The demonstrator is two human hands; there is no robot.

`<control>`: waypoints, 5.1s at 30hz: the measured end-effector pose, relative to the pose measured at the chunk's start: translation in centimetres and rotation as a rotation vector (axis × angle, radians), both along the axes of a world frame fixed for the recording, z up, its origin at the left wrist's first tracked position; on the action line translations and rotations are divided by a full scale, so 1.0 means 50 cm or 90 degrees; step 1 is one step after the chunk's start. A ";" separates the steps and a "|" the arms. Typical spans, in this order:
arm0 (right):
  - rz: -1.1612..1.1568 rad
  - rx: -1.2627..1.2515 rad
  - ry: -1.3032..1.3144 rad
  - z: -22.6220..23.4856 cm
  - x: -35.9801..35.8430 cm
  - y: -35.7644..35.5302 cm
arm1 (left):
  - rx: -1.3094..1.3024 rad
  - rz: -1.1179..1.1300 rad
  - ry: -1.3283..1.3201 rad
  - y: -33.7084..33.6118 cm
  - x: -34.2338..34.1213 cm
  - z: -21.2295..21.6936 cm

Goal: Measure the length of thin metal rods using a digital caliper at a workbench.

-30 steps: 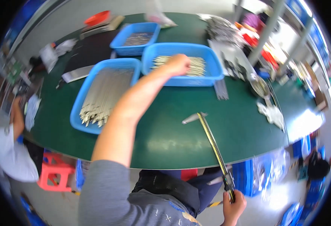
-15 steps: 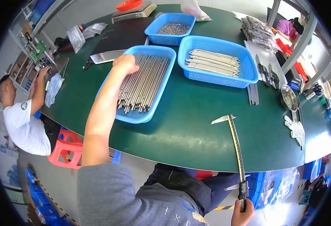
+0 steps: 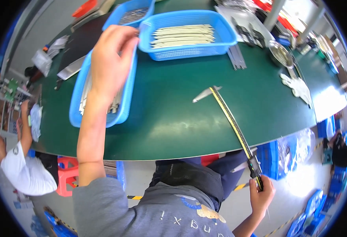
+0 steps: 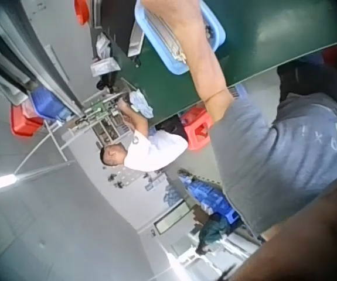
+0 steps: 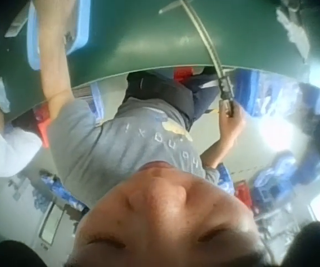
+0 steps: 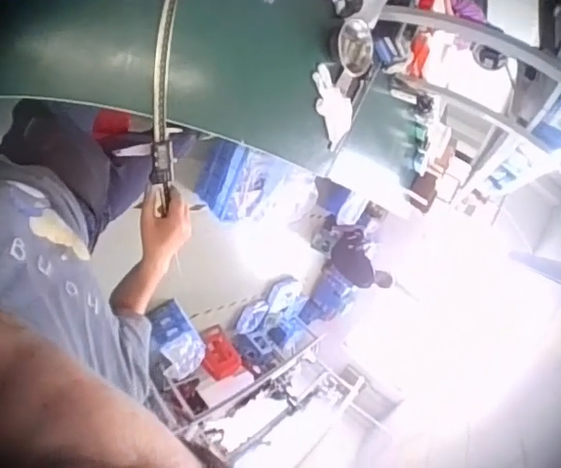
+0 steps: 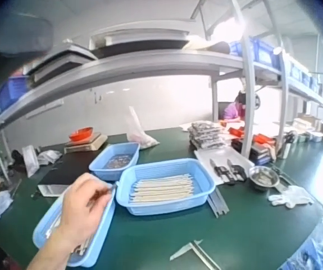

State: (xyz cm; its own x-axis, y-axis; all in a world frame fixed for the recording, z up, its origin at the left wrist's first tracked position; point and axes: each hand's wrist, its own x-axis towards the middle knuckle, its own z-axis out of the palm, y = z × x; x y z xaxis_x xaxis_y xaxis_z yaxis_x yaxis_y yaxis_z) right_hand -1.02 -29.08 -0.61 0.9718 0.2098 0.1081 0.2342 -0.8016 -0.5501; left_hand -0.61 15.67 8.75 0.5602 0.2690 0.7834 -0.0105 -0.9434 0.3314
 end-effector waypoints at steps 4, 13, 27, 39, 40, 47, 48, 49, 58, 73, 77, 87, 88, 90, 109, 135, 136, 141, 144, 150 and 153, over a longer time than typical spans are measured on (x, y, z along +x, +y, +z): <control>0.009 -0.004 -0.002 0.002 0.003 -0.003 | 0.396 -0.380 -0.088 -0.232 0.012 -0.070; -0.010 -0.012 0.008 0.010 -0.005 0.004 | 0.302 -0.642 -0.024 -0.334 0.005 -0.207; -0.012 -0.008 0.024 0.014 -0.003 0.004 | 0.279 -0.610 0.033 -0.329 -0.001 -0.217; -0.029 -0.003 0.018 0.015 -0.015 0.008 | 0.232 -0.609 0.015 -0.334 0.008 -0.234; -0.028 0.000 0.016 0.016 -0.016 0.009 | 0.231 -0.608 0.025 -0.334 0.008 -0.236; -0.029 -0.015 0.023 0.022 -0.026 0.010 | 0.183 -0.627 0.061 -0.336 0.012 -0.237; -0.017 -0.003 0.010 0.018 -0.022 0.013 | 0.176 -0.638 0.061 -0.331 0.018 -0.236; -0.013 0.004 0.003 0.020 -0.023 0.011 | 0.158 -0.644 0.085 -0.326 0.023 -0.231; -0.004 -0.004 -0.028 0.015 -0.012 0.026 | 0.067 -0.657 0.220 -0.307 0.030 -0.203; -0.008 -0.006 -0.023 0.008 -0.022 0.017 | 0.128 -0.673 0.137 -0.319 0.022 -0.216; -0.009 -0.006 -0.020 0.011 -0.020 0.019 | 0.116 -0.668 0.142 -0.321 0.024 -0.218; -0.015 -0.006 -0.024 0.009 -0.020 0.015 | 0.104 -0.679 0.152 -0.320 0.025 -0.222; -0.014 -0.005 -0.025 0.010 -0.021 0.016 | 0.094 -0.683 0.179 -0.318 0.023 -0.222; -0.013 -0.010 -0.013 0.013 -0.023 0.016 | 0.088 -0.686 0.188 -0.317 0.021 -0.220; 0.006 -0.007 -0.029 0.012 -0.026 0.017 | 0.092 -0.662 0.237 -0.310 0.025 -0.205; -0.002 -0.043 -0.042 0.017 -0.029 0.019 | 0.202 -0.675 0.190 -0.313 -0.003 -0.129; -0.017 -0.041 -0.038 0.023 -0.030 0.017 | 0.218 -0.639 0.190 -0.297 -0.004 -0.099; -0.002 -0.030 -0.040 0.013 -0.020 0.013 | 0.182 -0.409 0.011 -0.158 0.113 0.016; 0.048 -0.021 -0.065 0.012 -0.014 0.025 | 0.211 -0.274 0.028 -0.038 0.212 0.004; 0.060 -0.036 -0.099 -0.030 -0.018 -0.026 | 0.017 -0.133 0.326 0.034 0.382 -0.138; 0.049 -0.054 -0.097 -0.012 -0.013 -0.008 | -0.010 -0.084 0.351 0.052 0.354 -0.139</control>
State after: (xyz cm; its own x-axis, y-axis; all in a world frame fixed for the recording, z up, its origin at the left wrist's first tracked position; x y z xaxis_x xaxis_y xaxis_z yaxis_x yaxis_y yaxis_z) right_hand -1.68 -29.47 -1.21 0.9263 0.2977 0.2311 0.3720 -0.8201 -0.4347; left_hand 17.10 18.24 1.81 0.9151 0.1784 0.3616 0.0511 -0.9409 0.3348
